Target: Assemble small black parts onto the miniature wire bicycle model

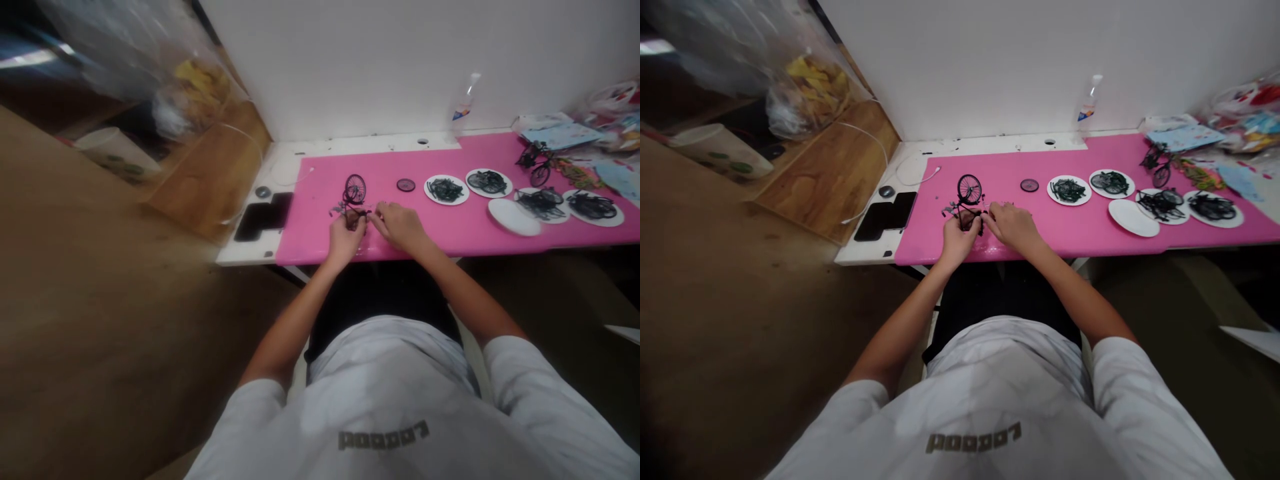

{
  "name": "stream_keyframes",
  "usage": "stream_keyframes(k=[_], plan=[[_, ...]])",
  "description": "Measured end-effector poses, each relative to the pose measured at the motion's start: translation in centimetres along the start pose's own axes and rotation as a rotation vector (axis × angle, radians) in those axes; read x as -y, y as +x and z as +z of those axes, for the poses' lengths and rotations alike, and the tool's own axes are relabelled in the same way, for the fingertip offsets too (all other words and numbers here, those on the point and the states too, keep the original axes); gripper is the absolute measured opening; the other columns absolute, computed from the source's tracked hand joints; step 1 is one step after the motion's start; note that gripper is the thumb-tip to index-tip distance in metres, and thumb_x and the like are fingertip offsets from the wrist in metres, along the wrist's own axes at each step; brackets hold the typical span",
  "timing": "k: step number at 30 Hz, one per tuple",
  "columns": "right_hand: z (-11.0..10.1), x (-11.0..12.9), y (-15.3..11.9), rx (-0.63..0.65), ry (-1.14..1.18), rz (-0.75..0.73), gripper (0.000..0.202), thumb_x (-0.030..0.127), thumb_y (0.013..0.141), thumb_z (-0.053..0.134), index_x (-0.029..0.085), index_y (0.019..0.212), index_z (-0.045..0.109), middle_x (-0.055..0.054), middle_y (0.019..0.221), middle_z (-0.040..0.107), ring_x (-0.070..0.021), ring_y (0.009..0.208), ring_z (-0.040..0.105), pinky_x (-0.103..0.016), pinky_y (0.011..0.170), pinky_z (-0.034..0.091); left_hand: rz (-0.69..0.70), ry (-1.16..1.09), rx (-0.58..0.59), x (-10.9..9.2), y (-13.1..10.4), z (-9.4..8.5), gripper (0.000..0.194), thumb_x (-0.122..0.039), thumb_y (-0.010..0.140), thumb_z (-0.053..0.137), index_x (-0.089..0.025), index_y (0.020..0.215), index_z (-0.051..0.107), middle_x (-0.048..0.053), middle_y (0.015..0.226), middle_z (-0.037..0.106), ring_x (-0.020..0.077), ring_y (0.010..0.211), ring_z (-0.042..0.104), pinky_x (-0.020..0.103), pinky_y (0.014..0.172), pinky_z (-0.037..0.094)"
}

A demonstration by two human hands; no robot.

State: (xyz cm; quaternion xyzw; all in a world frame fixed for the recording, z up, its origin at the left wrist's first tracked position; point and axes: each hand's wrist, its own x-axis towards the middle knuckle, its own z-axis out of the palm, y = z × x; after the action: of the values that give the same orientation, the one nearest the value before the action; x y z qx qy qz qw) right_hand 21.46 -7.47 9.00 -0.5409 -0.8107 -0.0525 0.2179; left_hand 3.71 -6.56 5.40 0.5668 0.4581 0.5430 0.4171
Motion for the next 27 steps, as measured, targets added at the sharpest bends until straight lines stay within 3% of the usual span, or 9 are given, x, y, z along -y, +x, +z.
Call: stream_keyframes(k=[7, 15, 23, 27], plan=[[-0.3, -0.2, 0.0, 0.075, 0.094, -0.070, 0.028, 0.040, 0.116, 0.048, 0.017, 0.120, 0.064, -0.016, 0.116, 0.076, -0.0271, 0.097, 0.069, -0.033, 0.068, 0.038, 0.000, 0.020, -0.003, 0.9, 0.6, -0.5, 0.022, -0.027, 0.095, 0.074, -0.017, 0.114, 0.075, 0.008, 0.098, 0.083, 0.0172, 0.080, 0.075, 0.029, 0.079, 0.059], [0.0, 0.4, 0.4, 0.117, -0.020, -0.024, 0.039, 0.046, 0.120, 0.040, 0.017, 0.122, 0.067, -0.018, 0.116, 0.077, -0.0298, 0.102, 0.071, -0.033, 0.068, 0.038, 0.010, 0.034, -0.041, 0.3, 0.2, -0.2, 0.020, -0.024, 0.094, 0.075, -0.016, 0.112, 0.078, 0.009, 0.103, 0.083, 0.0199, 0.090, 0.078, 0.030, 0.083, 0.058], [-1.3, 1.3, 0.6, 0.257, -0.034, 0.074, 0.039, 0.044, 0.120, 0.039, 0.016, 0.131, 0.064, -0.017, 0.123, 0.077, -0.0295, 0.101, 0.072, -0.034, 0.073, 0.040, 0.060, 0.054, -0.040, 1.7, 0.3, -0.1, 0.021, -0.022, 0.098, 0.070, -0.014, 0.117, 0.075, 0.011, 0.109, 0.085, 0.0195, 0.095, 0.082, 0.029, 0.084, 0.060], [-1.6, 1.0, 0.6, 0.268, 0.012, 0.077, 0.036, 0.041, 0.119, 0.040, 0.016, 0.130, 0.064, -0.019, 0.126, 0.076, -0.0299, 0.101, 0.070, -0.035, 0.075, 0.040, 0.061, 0.026, -0.032, 2.2, 0.5, 0.1, 0.018, -0.021, 0.098, 0.070, -0.015, 0.114, 0.075, 0.012, 0.108, 0.086, 0.0198, 0.096, 0.082, 0.029, 0.084, 0.061]])
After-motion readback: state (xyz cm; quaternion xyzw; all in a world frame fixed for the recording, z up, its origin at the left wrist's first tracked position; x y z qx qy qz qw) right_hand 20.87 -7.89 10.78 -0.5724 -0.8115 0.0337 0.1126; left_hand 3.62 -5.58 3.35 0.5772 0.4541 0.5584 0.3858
